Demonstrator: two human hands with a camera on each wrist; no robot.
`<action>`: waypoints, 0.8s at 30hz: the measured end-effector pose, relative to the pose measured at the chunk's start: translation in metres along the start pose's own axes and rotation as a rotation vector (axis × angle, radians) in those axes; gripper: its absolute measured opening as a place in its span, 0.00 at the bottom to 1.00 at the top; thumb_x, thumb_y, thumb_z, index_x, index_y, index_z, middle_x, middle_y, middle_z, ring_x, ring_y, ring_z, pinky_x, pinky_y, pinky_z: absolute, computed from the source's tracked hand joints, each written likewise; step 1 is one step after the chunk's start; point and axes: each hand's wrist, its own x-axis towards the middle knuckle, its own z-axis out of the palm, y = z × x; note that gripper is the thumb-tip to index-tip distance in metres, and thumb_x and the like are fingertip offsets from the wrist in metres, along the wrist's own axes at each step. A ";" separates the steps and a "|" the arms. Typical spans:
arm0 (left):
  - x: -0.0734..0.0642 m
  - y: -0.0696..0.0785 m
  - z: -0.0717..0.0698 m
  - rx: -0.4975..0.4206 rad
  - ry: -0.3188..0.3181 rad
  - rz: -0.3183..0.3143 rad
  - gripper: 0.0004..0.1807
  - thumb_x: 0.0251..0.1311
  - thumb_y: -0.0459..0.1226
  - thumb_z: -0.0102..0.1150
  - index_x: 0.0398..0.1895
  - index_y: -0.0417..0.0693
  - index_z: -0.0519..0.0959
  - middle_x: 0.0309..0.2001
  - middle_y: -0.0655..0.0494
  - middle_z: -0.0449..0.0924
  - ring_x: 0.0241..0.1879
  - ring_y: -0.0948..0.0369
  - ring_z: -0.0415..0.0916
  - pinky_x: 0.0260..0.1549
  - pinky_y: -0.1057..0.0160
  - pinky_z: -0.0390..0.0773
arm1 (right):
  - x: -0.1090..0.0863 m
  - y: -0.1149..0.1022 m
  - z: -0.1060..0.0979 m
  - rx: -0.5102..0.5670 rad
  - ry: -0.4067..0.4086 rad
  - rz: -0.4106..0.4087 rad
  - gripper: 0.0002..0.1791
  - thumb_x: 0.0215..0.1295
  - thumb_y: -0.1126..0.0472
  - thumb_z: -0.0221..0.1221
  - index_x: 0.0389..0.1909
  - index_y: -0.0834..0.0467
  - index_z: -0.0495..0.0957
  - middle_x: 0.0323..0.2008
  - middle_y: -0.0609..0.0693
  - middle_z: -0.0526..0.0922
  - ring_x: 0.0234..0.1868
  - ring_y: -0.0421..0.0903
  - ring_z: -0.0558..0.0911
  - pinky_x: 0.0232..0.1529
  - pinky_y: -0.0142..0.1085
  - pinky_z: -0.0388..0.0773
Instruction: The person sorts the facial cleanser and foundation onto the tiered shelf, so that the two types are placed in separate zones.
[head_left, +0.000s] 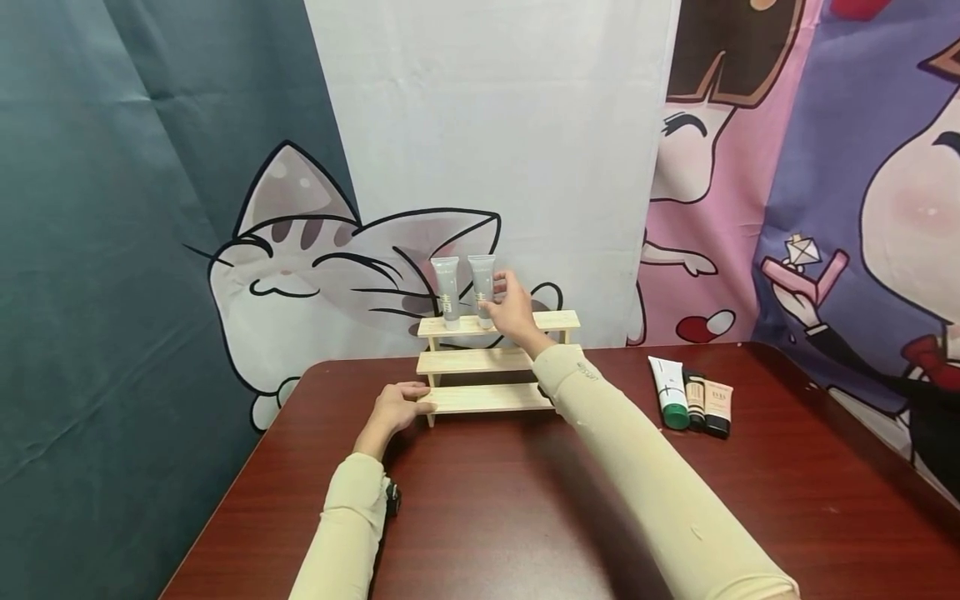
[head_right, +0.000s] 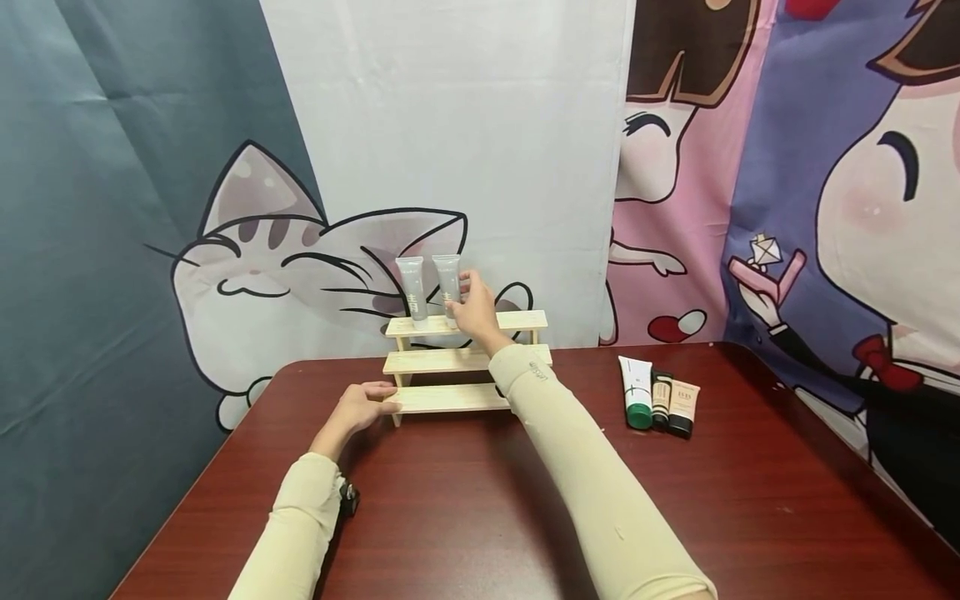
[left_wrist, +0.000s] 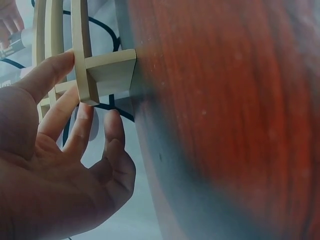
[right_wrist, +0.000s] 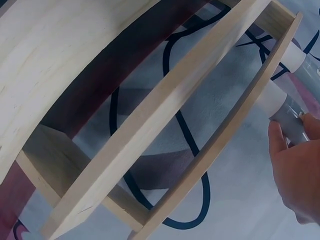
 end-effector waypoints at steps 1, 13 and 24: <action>-0.001 0.001 0.000 -0.003 -0.002 -0.002 0.21 0.55 0.37 0.72 0.53 0.45 0.85 0.62 0.49 0.77 0.69 0.44 0.63 0.66 0.45 0.64 | 0.000 0.000 0.000 -0.002 -0.004 0.000 0.29 0.60 0.69 0.67 0.61 0.60 0.68 0.52 0.59 0.78 0.52 0.56 0.82 0.52 0.42 0.81; -0.004 0.003 -0.001 -0.027 -0.001 0.006 0.21 0.54 0.37 0.72 0.53 0.42 0.85 0.63 0.48 0.77 0.69 0.45 0.62 0.67 0.46 0.63 | -0.001 0.005 -0.004 -0.043 -0.061 -0.003 0.26 0.65 0.63 0.65 0.61 0.61 0.68 0.54 0.60 0.79 0.54 0.55 0.81 0.54 0.43 0.79; -0.005 0.002 0.000 -0.022 0.009 -0.002 0.20 0.55 0.37 0.72 0.52 0.44 0.85 0.62 0.49 0.77 0.69 0.45 0.63 0.67 0.47 0.63 | -0.001 0.006 -0.006 -0.039 -0.086 0.004 0.27 0.66 0.63 0.65 0.63 0.61 0.67 0.54 0.61 0.78 0.55 0.55 0.81 0.55 0.43 0.79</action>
